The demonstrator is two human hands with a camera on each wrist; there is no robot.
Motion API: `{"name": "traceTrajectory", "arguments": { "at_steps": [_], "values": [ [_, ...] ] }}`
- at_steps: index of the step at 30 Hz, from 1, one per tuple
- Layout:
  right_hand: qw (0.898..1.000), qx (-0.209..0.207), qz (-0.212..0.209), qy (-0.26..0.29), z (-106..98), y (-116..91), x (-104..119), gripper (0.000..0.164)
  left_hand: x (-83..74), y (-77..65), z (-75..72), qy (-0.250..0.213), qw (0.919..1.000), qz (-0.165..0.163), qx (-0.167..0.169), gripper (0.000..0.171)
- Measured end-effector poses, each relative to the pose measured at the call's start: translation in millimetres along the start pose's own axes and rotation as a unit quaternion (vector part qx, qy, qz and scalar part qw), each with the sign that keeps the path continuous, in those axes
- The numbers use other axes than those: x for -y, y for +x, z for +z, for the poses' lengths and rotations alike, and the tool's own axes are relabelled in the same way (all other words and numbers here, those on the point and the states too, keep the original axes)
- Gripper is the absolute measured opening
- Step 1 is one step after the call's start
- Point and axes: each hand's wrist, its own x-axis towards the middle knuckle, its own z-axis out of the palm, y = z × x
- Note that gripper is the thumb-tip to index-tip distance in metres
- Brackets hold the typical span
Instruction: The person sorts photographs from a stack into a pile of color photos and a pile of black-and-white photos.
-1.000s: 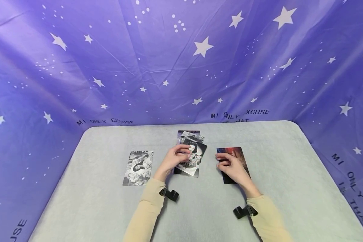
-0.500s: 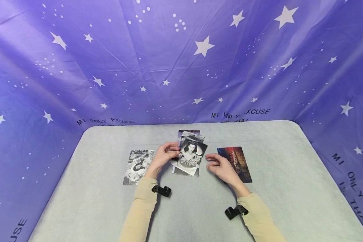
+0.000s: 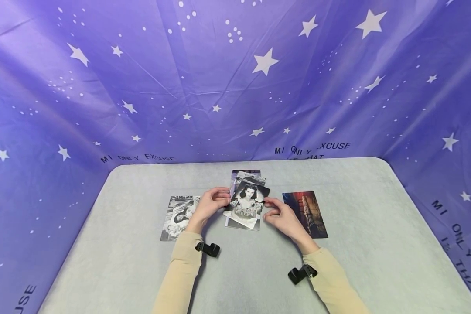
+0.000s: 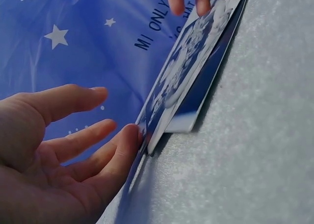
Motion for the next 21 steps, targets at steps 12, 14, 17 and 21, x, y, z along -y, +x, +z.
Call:
{"name": "traceTrajectory", "arguments": {
  "at_steps": [12,14,17,21],
  "values": [
    [1.000,-0.010,0.013,-0.013,5,1,10,0.057,2.3,-1.5,-0.2,-0.018,0.9992,-0.030,0.020,0.045],
    [1.000,-0.012,0.018,-0.019,7,-1,22,0.055,5.0,-1.5,-1.1,-0.030,0.9988,-0.031,0.024,0.044],
    [0.999,-0.018,0.024,-0.026,9,0,21,0.054,20.1,5.2,-3.4,-0.048,0.9981,-0.031,0.024,0.044],
    [0.999,-0.036,0.032,-0.015,12,5,6,0.056,36.7,12.9,-4.3,-0.055,0.9980,-0.028,0.010,0.043]
  ]
}}
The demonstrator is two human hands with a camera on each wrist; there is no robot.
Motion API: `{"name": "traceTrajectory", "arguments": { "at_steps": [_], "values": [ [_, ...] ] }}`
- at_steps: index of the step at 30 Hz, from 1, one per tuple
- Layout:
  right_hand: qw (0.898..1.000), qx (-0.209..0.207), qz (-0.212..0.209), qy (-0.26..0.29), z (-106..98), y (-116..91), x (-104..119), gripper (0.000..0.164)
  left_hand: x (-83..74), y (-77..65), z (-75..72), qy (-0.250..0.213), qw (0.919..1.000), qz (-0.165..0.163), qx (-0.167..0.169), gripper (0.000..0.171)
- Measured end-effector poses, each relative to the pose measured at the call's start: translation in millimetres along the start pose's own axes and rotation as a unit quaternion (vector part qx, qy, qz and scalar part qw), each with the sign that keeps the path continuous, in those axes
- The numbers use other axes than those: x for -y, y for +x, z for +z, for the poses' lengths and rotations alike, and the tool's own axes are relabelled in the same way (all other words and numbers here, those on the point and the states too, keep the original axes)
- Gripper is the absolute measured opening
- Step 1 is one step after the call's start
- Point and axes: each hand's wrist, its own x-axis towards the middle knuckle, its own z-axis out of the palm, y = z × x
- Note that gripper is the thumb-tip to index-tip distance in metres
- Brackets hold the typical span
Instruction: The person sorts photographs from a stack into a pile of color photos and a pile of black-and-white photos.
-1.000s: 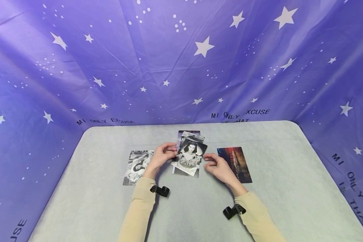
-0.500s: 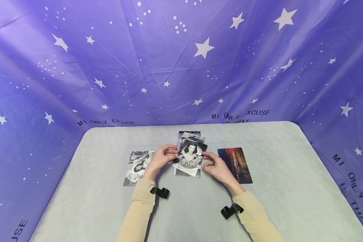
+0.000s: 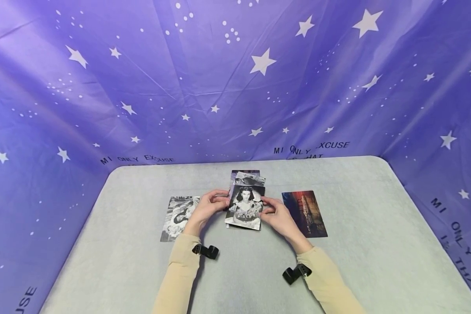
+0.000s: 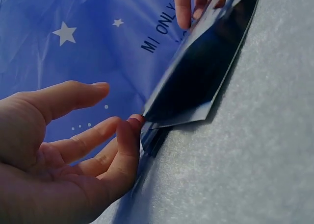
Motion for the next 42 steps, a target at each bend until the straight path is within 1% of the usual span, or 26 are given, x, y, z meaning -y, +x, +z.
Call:
{"name": "traceTrajectory", "arguments": {
  "at_steps": [3,7,9,14,19,22,29,33,36,42],
  "values": [
    [1.000,-0.012,0.010,0.017,3,1,1,0.055,0.2,-1.6,0.9,-0.008,1.0000,-0.001,-0.002,0.043],
    [0.999,-0.016,0.017,0.043,6,1,3,0.055,1.9,-2.7,1.5,-0.025,0.9997,-0.004,0.002,0.046],
    [0.998,-0.014,0.016,0.059,7,2,4,0.055,3.8,-2.8,1.3,-0.034,0.9994,0.001,0.002,0.047],
    [0.994,0.001,0.014,0.109,10,3,6,0.056,6.7,-4.7,-0.2,-0.058,0.9983,0.010,-0.009,0.047],
    [0.987,0.019,0.028,0.156,15,5,7,0.059,6.9,-9.9,-4.2,-0.077,0.9969,0.008,-0.017,0.048],
    [0.984,0.030,0.032,0.171,17,7,8,0.060,7.6,-12.2,-7.4,-0.080,0.9966,0.005,-0.019,0.048],
    [0.982,0.036,0.034,0.183,20,9,11,0.060,8.5,-17.2,-13.3,-0.087,0.9960,-0.014,-0.018,0.048],
    [0.982,0.036,0.033,0.181,24,13,13,0.058,8.9,-19.4,-17.5,-0.083,0.9961,-0.017,-0.025,0.048],
    [0.983,0.034,0.035,0.177,28,16,14,0.056,8.4,-22.2,-22.5,-0.077,0.9964,-0.017,-0.030,0.048],
    [0.983,0.035,0.040,0.177,40,21,20,0.056,5.0,-28.9,-34.6,-0.077,0.9958,-0.026,-0.043,0.049]
  ]
}}
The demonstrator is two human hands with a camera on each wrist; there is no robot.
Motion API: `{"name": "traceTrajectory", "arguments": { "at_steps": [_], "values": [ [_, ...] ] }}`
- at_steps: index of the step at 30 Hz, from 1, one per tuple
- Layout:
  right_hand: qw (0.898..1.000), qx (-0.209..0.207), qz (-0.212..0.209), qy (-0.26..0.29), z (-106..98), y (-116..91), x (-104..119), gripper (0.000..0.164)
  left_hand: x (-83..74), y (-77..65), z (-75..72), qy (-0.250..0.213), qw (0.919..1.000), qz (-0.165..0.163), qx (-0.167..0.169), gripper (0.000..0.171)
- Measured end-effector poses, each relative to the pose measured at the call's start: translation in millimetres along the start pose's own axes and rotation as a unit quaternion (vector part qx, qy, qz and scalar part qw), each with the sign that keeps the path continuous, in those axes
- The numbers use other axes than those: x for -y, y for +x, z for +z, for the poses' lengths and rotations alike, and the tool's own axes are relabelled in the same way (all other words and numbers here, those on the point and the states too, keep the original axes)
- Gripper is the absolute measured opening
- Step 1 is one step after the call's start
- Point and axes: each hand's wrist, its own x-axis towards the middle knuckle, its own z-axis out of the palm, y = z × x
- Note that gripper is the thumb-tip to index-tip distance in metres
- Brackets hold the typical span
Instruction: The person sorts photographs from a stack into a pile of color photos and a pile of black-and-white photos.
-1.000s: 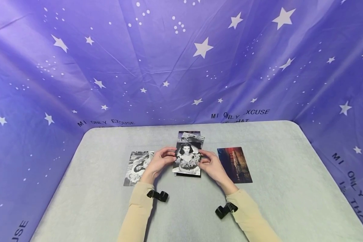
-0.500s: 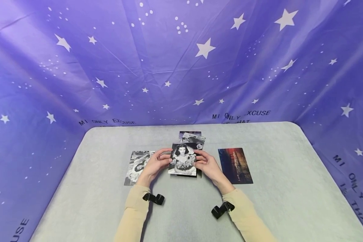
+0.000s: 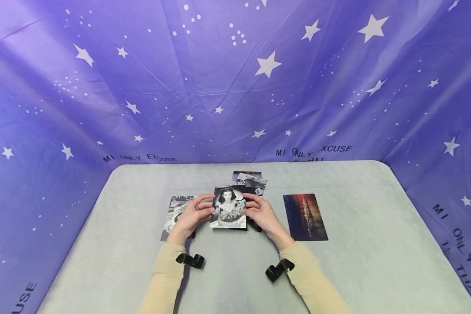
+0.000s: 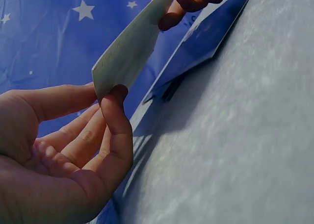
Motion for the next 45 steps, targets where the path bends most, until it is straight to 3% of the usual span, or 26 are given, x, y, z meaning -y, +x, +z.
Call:
{"name": "traceTrajectory", "arguments": {
  "at_steps": [15,22,33,45],
  "values": [
    [1.000,0.013,-0.021,-0.004,24,5,-2,0.053,-6.6,-10.4,-25.8,0.031,0.9993,0.000,-0.021,0.050],
    [1.000,0.011,-0.016,-0.006,37,6,-1,0.054,-15.6,-18.8,-35.7,0.048,0.9987,-0.006,-0.014,0.051],
    [1.000,0.028,-0.007,0.009,58,7,-3,0.055,-15.3,-26.6,-53.9,0.070,0.9971,0.006,-0.029,0.050],
    [0.998,0.048,-0.016,-0.023,75,9,-3,0.056,-13.0,-34.0,-69.8,0.070,0.9969,0.019,-0.029,0.051]
  ]
}}
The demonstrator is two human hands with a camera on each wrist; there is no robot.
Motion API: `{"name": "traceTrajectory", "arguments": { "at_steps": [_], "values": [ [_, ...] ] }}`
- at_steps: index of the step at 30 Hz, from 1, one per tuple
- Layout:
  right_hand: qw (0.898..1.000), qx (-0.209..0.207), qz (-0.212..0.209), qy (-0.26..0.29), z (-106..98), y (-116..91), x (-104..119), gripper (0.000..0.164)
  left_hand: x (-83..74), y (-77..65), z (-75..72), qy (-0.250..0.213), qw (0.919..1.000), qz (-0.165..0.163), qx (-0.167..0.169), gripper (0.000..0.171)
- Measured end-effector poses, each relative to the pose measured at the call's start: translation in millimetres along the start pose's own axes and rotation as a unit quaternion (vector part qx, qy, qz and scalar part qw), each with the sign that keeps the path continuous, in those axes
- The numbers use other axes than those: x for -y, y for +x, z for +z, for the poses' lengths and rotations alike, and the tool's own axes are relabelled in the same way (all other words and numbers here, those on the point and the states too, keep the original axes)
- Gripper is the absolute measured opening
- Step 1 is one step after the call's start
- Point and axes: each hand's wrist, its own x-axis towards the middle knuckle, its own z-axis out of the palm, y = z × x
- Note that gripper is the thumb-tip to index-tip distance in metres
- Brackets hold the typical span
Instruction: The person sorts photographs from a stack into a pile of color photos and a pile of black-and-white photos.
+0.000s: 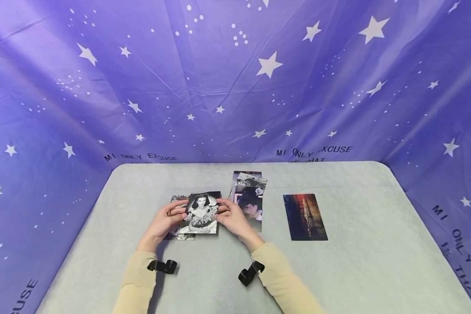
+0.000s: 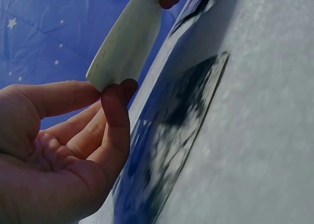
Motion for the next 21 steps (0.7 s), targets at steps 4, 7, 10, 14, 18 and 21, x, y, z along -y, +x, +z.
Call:
{"name": "traceTrajectory", "arguments": {
  "at_steps": [4,7,10,14,18,21],
  "values": [
    [1.000,0.006,-0.013,-0.027,10,1,-1,0.057,-1.2,-4.4,-9.8,0.013,0.9999,0.000,-0.003,0.051],
    [0.999,0.007,-0.019,-0.045,17,3,-4,0.057,-2.0,-7.6,-16.8,0.025,0.9997,-0.003,-0.001,0.051],
    [0.998,0.007,-0.016,-0.061,23,5,-6,0.056,-2.9,-10.3,-22.8,0.038,0.9993,-0.002,0.002,0.051],
    [0.997,0.010,-0.014,-0.081,30,8,-7,0.055,-4.7,-12.3,-30.8,0.060,0.9981,-0.004,0.012,0.051],
    [0.993,0.012,-0.015,-0.113,35,11,-6,0.056,-6.5,-13.0,-37.2,0.081,0.9966,-0.009,0.016,0.051],
    [0.988,0.008,-0.016,-0.150,40,14,-5,0.056,-7.3,-13.7,-40.9,0.104,0.9944,-0.015,0.011,0.050]
  ]
}}
